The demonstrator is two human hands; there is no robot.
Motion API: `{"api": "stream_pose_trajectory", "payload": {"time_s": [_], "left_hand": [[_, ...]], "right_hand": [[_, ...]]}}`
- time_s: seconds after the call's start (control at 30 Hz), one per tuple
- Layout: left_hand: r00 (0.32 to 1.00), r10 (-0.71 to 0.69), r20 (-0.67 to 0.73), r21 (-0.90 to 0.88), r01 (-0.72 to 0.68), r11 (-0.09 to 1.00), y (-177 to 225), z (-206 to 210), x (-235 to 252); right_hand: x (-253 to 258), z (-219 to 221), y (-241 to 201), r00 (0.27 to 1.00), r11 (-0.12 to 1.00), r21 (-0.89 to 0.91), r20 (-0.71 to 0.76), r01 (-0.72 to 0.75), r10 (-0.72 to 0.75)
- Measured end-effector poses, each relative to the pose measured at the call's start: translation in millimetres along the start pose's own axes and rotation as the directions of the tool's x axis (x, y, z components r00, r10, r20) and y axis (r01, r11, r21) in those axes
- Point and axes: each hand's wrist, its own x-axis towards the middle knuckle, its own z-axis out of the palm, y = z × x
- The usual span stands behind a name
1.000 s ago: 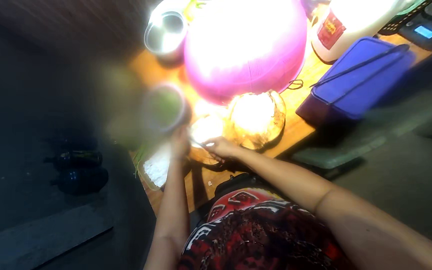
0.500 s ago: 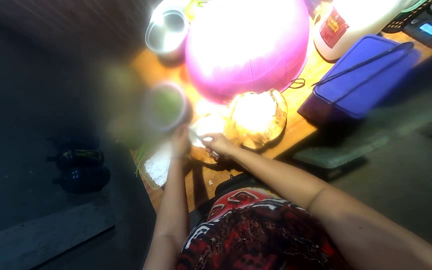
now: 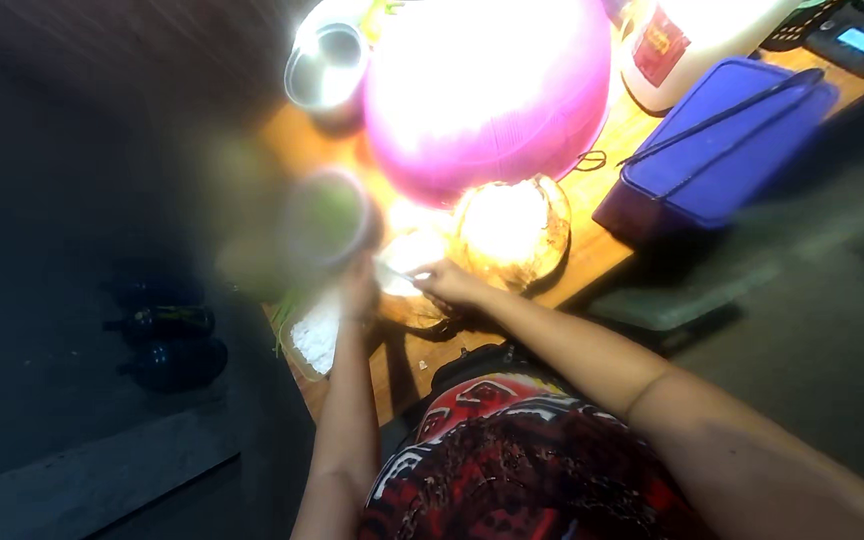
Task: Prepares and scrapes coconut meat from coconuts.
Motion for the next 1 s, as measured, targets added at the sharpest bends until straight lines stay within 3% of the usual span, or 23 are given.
{"api": "stream_pose_trajectory", "payload": {"time_s": [0.27,0.47,0.7,0.9,1.0], "left_hand": [[1.000,-0.025,-0.013,-0.022,0.024,0.999,6.7,1.3,-3.9],[1.000,-0.020,-0.008,-0.056,0.019,0.998,1.8,1.4,-4.3],[1.000,-0.002,-0.012,-0.019,0.002,1.000,0.3,1.0,-3.9],[1.000,-0.009,-0.008,-0.025,0.009,1.000,1.4,1.7,-4.1],[1.000,0.011,0.010,-0.017,-0.011,1.000,3.6,-0.1,-5.2]], "right_hand": [[-0.2,-0.6,18.5,0.998,0.996,-0.087,0.066,0.024,-0.018],[6.4,8.9,4.8,1.000,1.000,0.011,-0.007,0.012,-0.012],[0.0,-1.2,25.7,0.995,0.983,-0.175,0.087,0.063,-0.048],[-0.2,2.4,2.6,1.000,0.999,0.047,0.010,-0.013,0.012],[-0.6,9.1,0.3,0.999,0.998,0.047,0.023,-0.031,0.030]]}}
